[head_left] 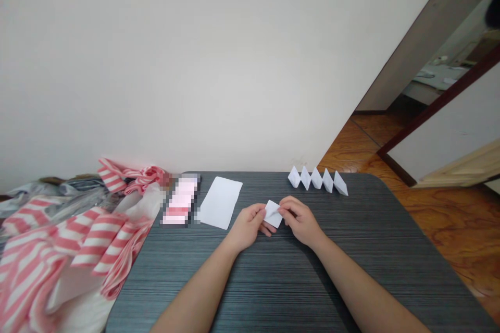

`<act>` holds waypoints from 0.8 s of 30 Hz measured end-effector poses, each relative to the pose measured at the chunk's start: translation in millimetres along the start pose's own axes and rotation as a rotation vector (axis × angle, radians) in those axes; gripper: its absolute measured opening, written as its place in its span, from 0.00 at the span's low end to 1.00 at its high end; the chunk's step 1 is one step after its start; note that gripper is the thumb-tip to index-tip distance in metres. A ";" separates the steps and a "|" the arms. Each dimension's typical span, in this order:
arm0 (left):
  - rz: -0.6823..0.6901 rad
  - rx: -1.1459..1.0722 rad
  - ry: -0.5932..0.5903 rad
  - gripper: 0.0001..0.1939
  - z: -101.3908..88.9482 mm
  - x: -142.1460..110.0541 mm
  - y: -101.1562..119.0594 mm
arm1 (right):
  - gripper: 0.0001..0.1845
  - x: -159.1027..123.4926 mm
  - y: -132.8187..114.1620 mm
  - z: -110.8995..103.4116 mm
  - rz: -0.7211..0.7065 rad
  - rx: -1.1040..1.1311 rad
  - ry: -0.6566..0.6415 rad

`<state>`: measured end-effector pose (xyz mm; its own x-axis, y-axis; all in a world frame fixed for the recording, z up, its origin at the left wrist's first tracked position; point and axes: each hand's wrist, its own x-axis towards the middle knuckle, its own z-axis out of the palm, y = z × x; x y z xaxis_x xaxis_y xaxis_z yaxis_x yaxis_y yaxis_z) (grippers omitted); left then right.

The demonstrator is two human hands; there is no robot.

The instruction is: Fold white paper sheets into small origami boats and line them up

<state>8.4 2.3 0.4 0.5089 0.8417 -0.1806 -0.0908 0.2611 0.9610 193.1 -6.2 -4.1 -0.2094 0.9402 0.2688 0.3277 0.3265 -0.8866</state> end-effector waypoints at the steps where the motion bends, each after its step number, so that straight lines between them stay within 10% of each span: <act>1: 0.002 0.003 0.000 0.20 0.2 -0.2 0.2 | 0.08 0.1 0.0 0.1 0.002 -0.003 0.007; 24: 0.115 0.109 0.151 0.11 3.5 -4.2 -2.8 | 0.08 0.1 -0.4 0.6 0.025 -0.003 0.041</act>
<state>9.5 -3.7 -0.8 0.3658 0.9264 -0.0898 -0.0431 0.1133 0.9926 192.4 -6.3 -3.9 -0.1634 0.9513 0.2614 0.3357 0.3028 -0.8920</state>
